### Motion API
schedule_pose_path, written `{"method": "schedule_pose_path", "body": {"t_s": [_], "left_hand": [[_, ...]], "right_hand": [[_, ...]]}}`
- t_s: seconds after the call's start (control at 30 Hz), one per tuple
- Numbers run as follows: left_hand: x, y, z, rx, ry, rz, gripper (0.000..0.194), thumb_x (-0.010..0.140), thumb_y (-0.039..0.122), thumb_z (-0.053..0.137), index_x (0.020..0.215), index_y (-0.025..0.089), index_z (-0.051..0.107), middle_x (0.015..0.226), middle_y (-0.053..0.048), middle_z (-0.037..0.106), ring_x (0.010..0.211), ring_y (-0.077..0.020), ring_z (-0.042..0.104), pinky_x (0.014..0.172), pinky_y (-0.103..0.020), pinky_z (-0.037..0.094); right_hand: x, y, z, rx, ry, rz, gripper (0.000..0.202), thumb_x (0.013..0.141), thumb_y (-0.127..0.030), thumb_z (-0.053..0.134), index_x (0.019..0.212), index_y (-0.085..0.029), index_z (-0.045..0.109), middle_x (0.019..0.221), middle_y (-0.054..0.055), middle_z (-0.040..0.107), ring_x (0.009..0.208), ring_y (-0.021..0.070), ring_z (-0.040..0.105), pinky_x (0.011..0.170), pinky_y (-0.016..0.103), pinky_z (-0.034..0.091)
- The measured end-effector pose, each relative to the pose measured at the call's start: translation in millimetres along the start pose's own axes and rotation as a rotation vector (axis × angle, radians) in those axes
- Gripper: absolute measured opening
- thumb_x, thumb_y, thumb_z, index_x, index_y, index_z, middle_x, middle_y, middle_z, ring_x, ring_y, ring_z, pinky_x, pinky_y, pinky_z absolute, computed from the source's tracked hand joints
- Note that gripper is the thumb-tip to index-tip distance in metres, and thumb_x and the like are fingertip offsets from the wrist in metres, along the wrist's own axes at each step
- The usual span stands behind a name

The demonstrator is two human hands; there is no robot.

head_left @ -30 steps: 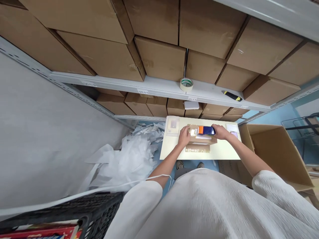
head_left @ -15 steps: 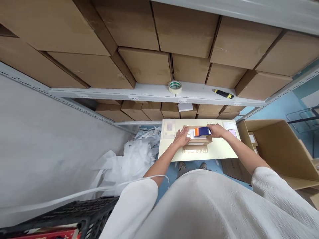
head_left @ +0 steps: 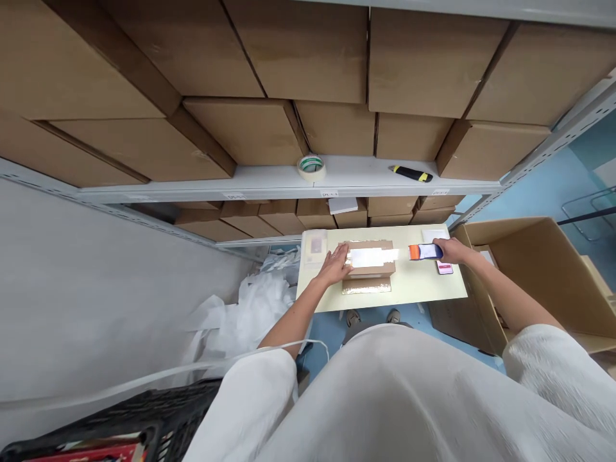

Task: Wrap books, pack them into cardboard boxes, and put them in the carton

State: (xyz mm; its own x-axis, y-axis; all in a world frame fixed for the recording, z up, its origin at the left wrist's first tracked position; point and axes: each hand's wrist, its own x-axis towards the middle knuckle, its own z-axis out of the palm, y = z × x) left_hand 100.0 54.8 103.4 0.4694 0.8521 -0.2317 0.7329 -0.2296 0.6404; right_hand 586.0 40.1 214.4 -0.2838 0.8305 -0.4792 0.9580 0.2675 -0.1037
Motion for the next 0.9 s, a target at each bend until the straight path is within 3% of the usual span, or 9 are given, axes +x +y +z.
{"method": "schedule_pose_path", "body": {"t_s": [0.27,0.6,0.9], "left_hand": [[4.2,4.1,-2.0,0.045,0.011,-0.034,0.100,0.090,0.039,0.069,0.176,0.026,0.019,0.184,-0.014,0.024,0.172,-0.0358,0.015,0.138,-0.062,0.012],[10.9,0.7,0.8,-0.052,0.040,0.009,0.103,0.084,0.036,0.074,0.175,0.022,0.028,0.182,-0.013,0.030,0.172,-0.0351,0.017,0.139,-0.052,0.022],[10.2,3.8,3.0,-0.111,0.043,-0.012,0.099,0.085,0.030,0.076,0.174,0.026,0.032,0.183,-0.011,0.027,0.172,-0.0339,0.013,0.140,-0.053,0.020]], "right_hand": [[8.7,7.3,14.3,0.026,-0.030,0.011,0.036,0.083,-0.017,0.072,0.117,-0.022,0.062,0.116,0.012,0.077,0.103,0.0286,0.071,0.088,0.034,0.043],[56.5,-57.8,21.0,-0.106,-0.108,0.076,0.055,0.081,-0.018,0.077,0.134,-0.023,0.062,0.123,0.019,0.076,0.111,0.0355,0.074,0.097,0.045,0.050],[99.1,-75.7,6.5,-0.150,-0.192,0.077,0.050,0.072,-0.038,0.090,0.117,-0.023,0.075,0.108,0.019,0.079,0.102,0.0373,0.077,0.085,0.046,0.058]]}}
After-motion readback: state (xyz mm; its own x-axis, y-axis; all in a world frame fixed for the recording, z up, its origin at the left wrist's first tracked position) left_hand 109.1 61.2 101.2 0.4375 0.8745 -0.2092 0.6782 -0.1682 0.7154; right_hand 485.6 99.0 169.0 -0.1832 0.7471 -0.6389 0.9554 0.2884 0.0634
